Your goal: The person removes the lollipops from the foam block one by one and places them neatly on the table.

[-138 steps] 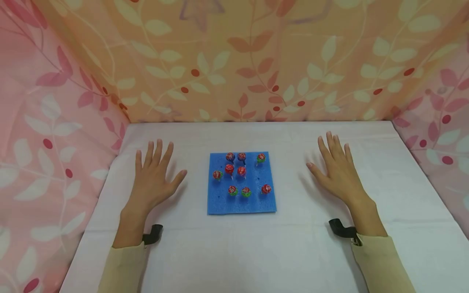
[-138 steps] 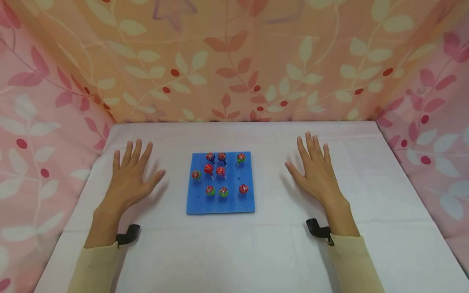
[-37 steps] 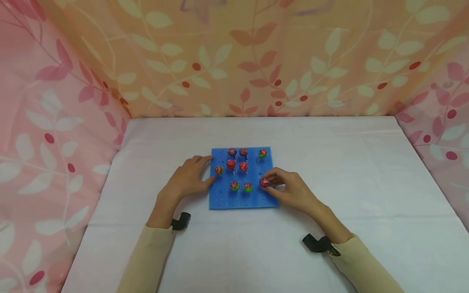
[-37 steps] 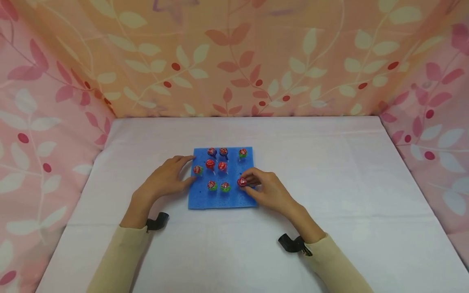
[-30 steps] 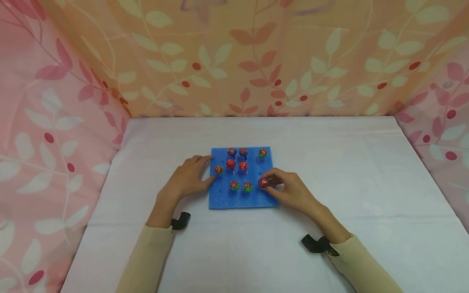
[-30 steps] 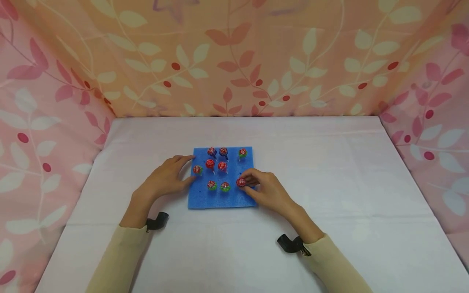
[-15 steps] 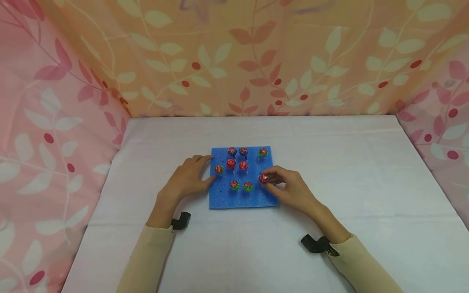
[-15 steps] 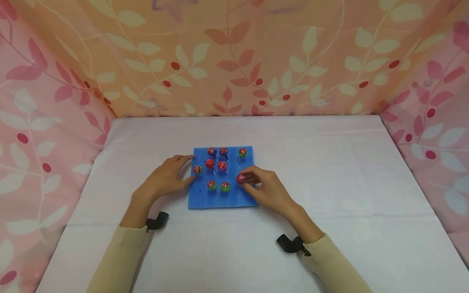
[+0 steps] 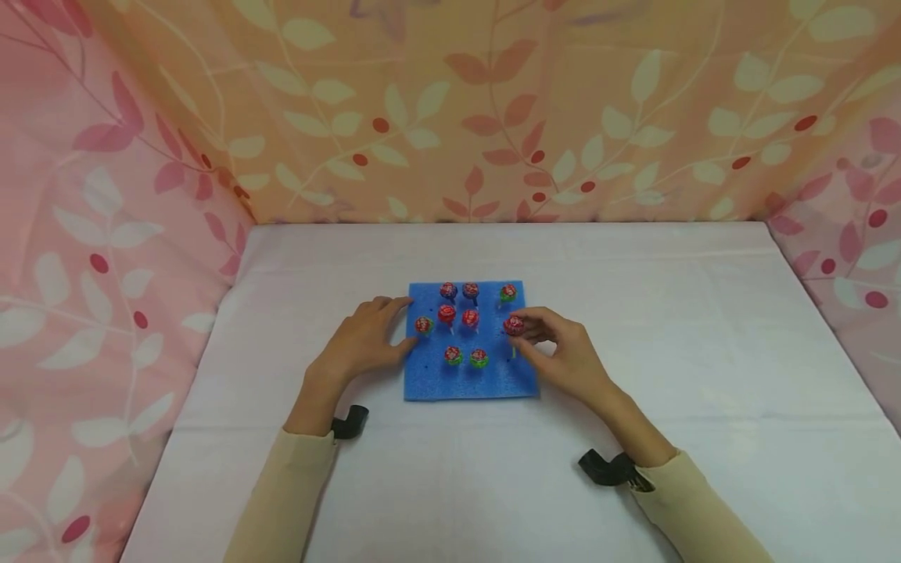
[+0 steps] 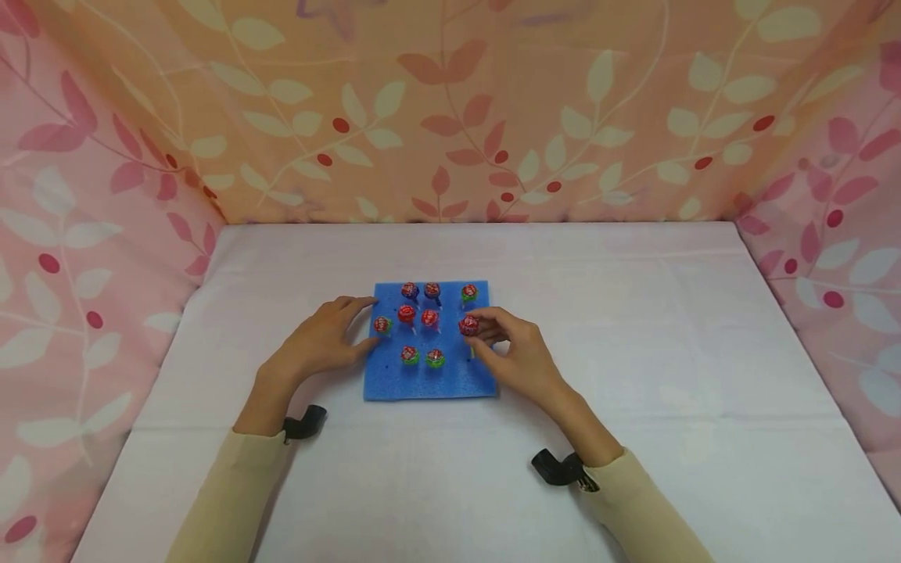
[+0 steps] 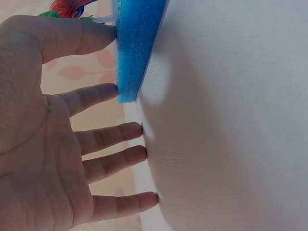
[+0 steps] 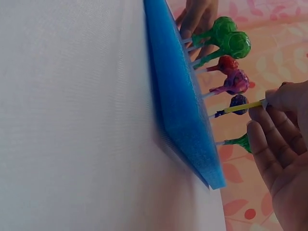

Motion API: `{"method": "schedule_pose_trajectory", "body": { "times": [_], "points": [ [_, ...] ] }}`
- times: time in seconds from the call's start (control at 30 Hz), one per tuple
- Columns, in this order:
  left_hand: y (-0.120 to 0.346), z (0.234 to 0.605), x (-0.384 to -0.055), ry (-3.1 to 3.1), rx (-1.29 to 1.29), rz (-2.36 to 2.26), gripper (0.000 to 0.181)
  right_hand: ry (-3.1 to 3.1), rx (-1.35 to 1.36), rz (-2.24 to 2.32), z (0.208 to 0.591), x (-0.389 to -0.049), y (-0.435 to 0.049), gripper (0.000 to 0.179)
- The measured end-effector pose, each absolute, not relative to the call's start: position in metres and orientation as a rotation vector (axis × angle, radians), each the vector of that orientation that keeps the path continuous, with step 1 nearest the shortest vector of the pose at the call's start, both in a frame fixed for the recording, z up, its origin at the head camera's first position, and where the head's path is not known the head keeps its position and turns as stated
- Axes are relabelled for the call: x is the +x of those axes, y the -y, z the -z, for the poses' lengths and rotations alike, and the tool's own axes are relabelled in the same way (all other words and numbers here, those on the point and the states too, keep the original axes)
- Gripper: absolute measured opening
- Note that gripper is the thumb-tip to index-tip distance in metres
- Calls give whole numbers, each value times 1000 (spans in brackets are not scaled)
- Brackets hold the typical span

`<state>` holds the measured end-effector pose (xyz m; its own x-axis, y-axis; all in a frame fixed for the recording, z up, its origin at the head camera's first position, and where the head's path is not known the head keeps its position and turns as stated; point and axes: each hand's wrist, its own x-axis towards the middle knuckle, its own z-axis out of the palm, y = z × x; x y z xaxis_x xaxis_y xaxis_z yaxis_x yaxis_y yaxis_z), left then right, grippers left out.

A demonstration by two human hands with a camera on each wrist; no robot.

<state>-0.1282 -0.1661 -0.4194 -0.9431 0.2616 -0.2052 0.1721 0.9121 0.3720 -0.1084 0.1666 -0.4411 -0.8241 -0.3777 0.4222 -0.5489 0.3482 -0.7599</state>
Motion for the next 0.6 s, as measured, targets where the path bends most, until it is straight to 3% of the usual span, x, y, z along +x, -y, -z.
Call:
{"method": "schedule_pose_trajectory", "body": {
  "times": [0.6],
  "points": [
    [165, 419, -129, -2823, 322, -514, 73, 2416, 592, -1619, 432, -116, -192, 41]
  ]
}}
